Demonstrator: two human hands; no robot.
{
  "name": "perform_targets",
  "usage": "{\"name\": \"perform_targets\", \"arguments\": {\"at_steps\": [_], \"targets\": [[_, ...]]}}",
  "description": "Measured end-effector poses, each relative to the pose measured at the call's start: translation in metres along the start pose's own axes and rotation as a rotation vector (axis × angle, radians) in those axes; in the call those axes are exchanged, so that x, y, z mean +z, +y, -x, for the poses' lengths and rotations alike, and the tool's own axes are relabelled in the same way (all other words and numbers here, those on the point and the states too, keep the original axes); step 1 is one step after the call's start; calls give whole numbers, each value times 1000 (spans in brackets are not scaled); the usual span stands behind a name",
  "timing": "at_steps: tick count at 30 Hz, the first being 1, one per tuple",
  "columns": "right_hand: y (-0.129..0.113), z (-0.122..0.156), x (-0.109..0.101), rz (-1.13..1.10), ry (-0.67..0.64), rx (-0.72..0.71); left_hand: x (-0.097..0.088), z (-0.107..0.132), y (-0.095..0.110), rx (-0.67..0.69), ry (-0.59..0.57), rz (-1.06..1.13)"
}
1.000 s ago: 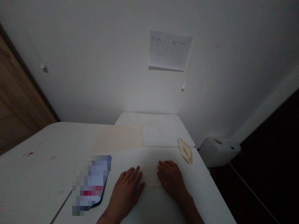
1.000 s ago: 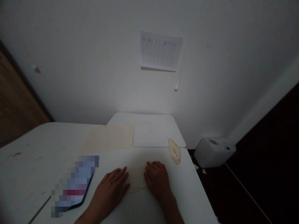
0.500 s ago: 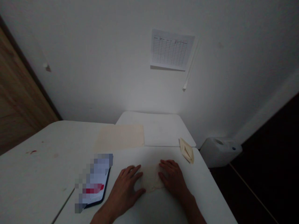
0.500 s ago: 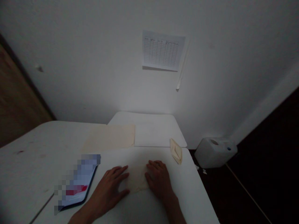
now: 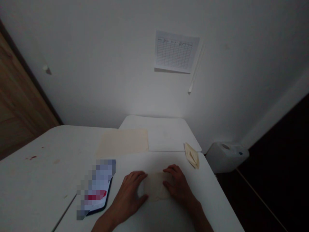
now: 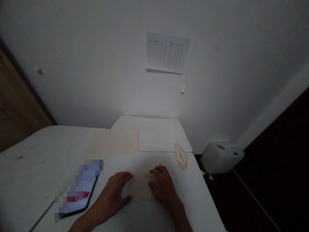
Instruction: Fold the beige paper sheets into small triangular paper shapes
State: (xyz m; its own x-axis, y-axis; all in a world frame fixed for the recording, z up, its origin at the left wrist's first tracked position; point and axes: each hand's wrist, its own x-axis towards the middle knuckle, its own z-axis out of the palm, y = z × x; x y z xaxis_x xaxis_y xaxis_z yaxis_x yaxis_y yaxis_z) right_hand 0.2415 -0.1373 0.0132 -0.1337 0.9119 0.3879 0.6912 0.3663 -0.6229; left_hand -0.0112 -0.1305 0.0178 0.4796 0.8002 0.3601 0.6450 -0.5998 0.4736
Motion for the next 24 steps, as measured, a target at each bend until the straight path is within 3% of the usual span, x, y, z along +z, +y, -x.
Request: {"name": "perform_targets", "arguments": {"at_steps": [6, 13, 18, 24], "targets": [[0, -2, 5, -264, 71, 40, 8, 4, -5, -78, 46, 157], [-1, -1, 8, -521, 62, 236, 9, -10, 8, -361, 137, 485], [-1, -1, 9, -608, 87, 331, 8, -12, 15, -490, 140, 651], [-6, -1, 11, -695, 46, 349, 2, -15, 18, -578, 192, 742]]}}
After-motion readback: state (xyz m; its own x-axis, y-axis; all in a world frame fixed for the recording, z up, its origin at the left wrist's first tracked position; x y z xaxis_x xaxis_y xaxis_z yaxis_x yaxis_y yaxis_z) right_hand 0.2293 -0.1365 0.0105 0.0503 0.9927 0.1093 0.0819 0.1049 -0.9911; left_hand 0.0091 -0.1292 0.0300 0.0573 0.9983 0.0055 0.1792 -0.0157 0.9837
